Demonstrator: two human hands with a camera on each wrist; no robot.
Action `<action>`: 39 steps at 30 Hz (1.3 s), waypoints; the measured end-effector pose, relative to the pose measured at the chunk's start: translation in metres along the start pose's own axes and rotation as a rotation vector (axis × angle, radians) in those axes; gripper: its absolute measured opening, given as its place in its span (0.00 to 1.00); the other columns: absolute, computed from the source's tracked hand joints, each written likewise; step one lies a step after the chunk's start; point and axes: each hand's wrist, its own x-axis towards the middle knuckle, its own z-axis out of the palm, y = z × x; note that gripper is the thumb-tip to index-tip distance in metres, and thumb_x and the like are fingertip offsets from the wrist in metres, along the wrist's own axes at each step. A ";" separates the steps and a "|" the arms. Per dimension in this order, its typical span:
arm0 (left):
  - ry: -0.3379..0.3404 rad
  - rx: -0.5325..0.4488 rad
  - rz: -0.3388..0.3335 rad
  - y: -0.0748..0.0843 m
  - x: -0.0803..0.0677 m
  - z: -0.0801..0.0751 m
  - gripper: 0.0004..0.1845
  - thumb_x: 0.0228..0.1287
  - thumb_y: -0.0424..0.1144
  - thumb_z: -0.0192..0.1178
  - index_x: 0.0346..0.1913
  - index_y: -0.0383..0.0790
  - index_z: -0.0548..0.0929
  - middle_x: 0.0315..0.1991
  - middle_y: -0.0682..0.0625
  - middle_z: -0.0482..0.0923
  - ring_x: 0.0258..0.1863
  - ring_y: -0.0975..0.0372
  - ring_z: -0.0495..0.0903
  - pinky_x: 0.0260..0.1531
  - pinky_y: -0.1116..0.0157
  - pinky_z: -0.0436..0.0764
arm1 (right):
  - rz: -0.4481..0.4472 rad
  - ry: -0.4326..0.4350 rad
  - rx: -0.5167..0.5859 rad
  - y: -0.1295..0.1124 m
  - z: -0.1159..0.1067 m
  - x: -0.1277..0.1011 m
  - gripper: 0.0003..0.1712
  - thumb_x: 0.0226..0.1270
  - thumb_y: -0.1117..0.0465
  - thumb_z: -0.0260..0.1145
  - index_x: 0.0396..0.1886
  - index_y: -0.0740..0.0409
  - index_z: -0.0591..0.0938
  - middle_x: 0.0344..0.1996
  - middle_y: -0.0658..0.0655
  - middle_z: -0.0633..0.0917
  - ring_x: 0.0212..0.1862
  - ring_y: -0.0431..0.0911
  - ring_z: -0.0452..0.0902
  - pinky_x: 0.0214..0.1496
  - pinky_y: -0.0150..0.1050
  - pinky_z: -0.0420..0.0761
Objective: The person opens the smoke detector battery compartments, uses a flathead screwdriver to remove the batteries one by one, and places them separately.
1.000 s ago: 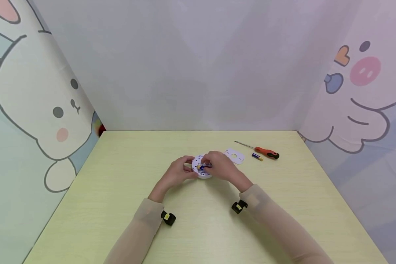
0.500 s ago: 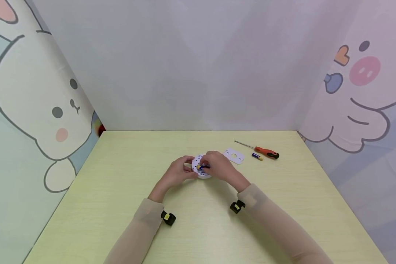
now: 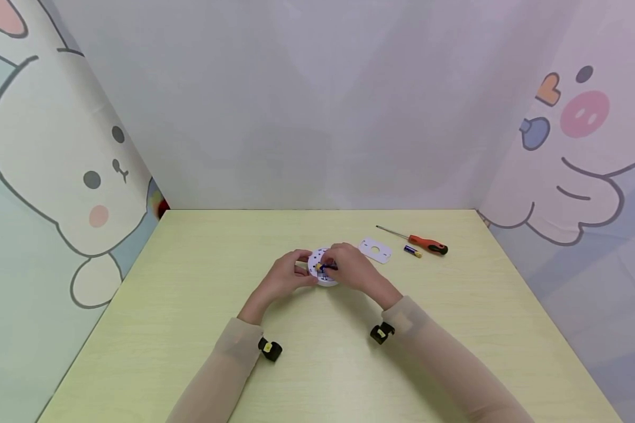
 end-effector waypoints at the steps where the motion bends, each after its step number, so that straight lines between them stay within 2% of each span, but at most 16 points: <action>1: 0.000 -0.001 0.000 0.000 0.000 0.000 0.35 0.65 0.34 0.76 0.73 0.42 0.75 0.65 0.45 0.79 0.50 0.58 0.88 0.50 0.60 0.88 | 0.002 0.000 0.001 0.000 0.000 0.000 0.06 0.67 0.65 0.77 0.42 0.58 0.91 0.38 0.53 0.89 0.43 0.47 0.83 0.49 0.44 0.84; 15: 0.003 0.002 -0.010 0.000 0.001 0.000 0.37 0.64 0.34 0.77 0.75 0.41 0.74 0.66 0.45 0.79 0.50 0.59 0.87 0.50 0.60 0.88 | 0.031 0.036 0.012 0.014 -0.024 -0.004 0.07 0.67 0.64 0.78 0.43 0.57 0.90 0.36 0.50 0.89 0.41 0.46 0.84 0.48 0.43 0.83; 20: 0.007 0.018 -0.026 0.001 0.001 0.001 0.38 0.63 0.35 0.78 0.75 0.41 0.73 0.65 0.46 0.79 0.50 0.60 0.87 0.50 0.60 0.87 | 0.056 0.050 -0.009 0.028 -0.041 -0.011 0.07 0.68 0.65 0.77 0.44 0.58 0.90 0.37 0.52 0.89 0.42 0.51 0.86 0.47 0.45 0.85; 27: 0.011 0.035 -0.025 0.002 0.000 0.001 0.39 0.63 0.34 0.78 0.75 0.41 0.73 0.65 0.46 0.79 0.51 0.60 0.86 0.52 0.60 0.87 | 0.099 0.063 -0.056 0.051 -0.064 -0.024 0.08 0.68 0.64 0.77 0.45 0.59 0.90 0.36 0.53 0.89 0.40 0.49 0.85 0.45 0.46 0.85; 33: 0.015 0.041 -0.023 0.003 -0.002 0.000 0.39 0.63 0.35 0.78 0.75 0.41 0.73 0.65 0.46 0.79 0.51 0.60 0.86 0.52 0.60 0.86 | 0.115 0.070 -0.098 0.074 -0.082 -0.040 0.07 0.68 0.66 0.76 0.43 0.62 0.90 0.35 0.56 0.89 0.40 0.54 0.86 0.43 0.49 0.85; 39: 0.008 0.038 -0.020 0.003 -0.003 -0.001 0.38 0.64 0.36 0.78 0.75 0.41 0.73 0.65 0.46 0.79 0.51 0.59 0.85 0.52 0.60 0.86 | 0.153 0.067 -0.128 0.099 -0.093 -0.056 0.05 0.67 0.68 0.75 0.41 0.64 0.89 0.33 0.56 0.89 0.36 0.50 0.84 0.40 0.49 0.84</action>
